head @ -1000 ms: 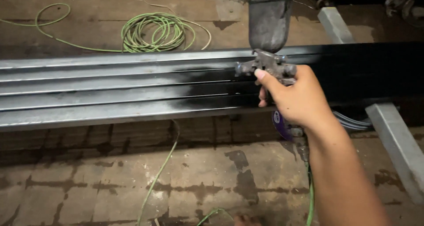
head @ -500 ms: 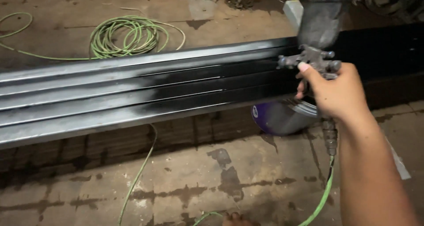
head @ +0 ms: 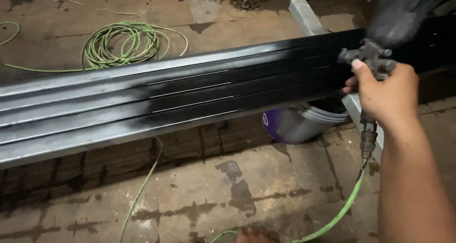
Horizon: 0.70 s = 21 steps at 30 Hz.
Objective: Spray painting a stack of long metal bars with black paint using a pneumatic spray gun
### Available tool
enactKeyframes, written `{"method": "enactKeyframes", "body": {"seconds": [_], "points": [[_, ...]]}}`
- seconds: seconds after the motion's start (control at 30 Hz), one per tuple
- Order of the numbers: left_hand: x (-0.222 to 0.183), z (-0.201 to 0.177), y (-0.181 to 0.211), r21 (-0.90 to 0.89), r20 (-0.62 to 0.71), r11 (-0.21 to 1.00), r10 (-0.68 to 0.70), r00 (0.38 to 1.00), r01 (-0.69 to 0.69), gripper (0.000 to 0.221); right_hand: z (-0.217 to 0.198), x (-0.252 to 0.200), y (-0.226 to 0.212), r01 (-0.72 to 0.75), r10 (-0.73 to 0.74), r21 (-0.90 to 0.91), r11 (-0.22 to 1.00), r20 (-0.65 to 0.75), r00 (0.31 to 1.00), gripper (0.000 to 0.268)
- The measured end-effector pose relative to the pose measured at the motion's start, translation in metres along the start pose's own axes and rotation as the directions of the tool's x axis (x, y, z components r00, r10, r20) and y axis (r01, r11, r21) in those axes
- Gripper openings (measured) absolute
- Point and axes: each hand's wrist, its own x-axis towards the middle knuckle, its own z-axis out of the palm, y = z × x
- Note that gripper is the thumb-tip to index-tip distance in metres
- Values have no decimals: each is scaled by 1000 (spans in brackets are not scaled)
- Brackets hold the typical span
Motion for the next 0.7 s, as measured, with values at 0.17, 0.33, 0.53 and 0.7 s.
{"method": "enactKeyframes", "body": {"seconds": [0.17,0.33,0.53,0.7], "points": [[-16,2,4,48,-128,996,79,989,-74,54,2,1,-3,34,-34,4,999,38,999,34],[-52,-14,4,30,-43,998,55,998,-54,57,12,-13,-25,71,-77,55,996,112,991,34],[-23,-6,-2,56,-48,996,78,996,-76,56,29,-31,-58,19,-44,132,991,186,982,26],[-40,-11,-5,47,-18,996,78,997,-77,54,46,-40,-73,80,-90,52,995,234,968,39]]}}
